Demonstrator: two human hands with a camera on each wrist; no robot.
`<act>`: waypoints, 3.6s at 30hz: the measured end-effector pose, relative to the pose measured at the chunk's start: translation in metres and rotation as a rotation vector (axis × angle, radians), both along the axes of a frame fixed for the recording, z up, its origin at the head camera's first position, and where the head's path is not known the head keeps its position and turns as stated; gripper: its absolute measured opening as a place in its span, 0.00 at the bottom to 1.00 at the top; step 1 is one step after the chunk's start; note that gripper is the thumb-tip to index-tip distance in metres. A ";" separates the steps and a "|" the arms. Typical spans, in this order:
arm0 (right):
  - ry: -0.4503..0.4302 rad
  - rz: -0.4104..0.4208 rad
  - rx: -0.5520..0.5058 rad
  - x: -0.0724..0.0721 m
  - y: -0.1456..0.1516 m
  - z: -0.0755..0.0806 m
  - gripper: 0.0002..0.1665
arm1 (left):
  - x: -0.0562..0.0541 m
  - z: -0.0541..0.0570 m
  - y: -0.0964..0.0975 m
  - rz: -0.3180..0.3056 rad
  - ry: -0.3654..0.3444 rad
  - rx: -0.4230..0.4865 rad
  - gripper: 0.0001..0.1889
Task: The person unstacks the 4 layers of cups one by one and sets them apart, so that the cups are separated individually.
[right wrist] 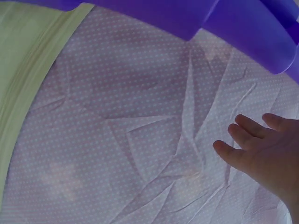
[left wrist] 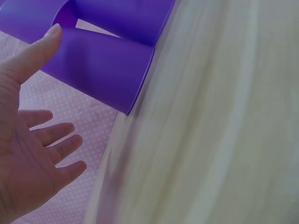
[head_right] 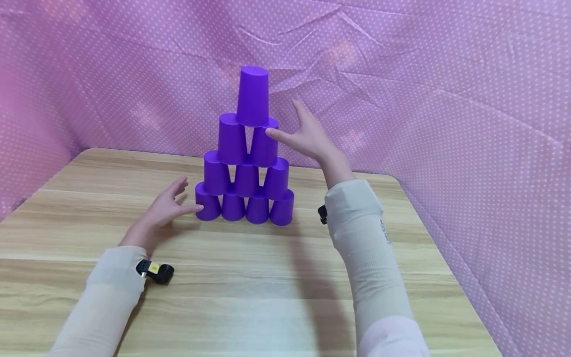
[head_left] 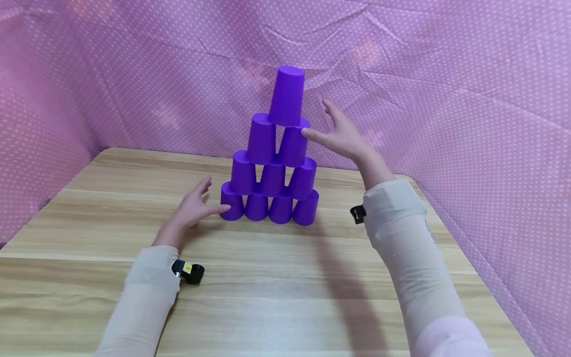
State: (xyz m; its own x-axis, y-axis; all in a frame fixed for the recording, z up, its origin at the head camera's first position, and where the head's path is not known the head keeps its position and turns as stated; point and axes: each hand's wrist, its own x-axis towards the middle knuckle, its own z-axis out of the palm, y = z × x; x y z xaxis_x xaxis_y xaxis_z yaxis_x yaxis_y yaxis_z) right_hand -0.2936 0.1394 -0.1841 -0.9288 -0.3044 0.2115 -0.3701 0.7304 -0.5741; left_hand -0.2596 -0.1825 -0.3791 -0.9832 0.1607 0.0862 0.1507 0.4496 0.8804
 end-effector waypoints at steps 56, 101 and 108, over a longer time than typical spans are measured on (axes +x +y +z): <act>-0.072 0.078 -0.708 -0.007 -0.061 0.027 0.32 | -0.003 -0.016 0.031 0.016 0.146 0.301 0.31; 0.067 0.056 -0.893 0.030 0.044 0.007 0.30 | 0.012 -0.002 0.031 0.044 0.122 0.310 0.29; 0.069 0.064 -0.911 0.030 0.060 -0.017 0.28 | 0.010 -0.002 0.030 0.048 0.122 0.316 0.29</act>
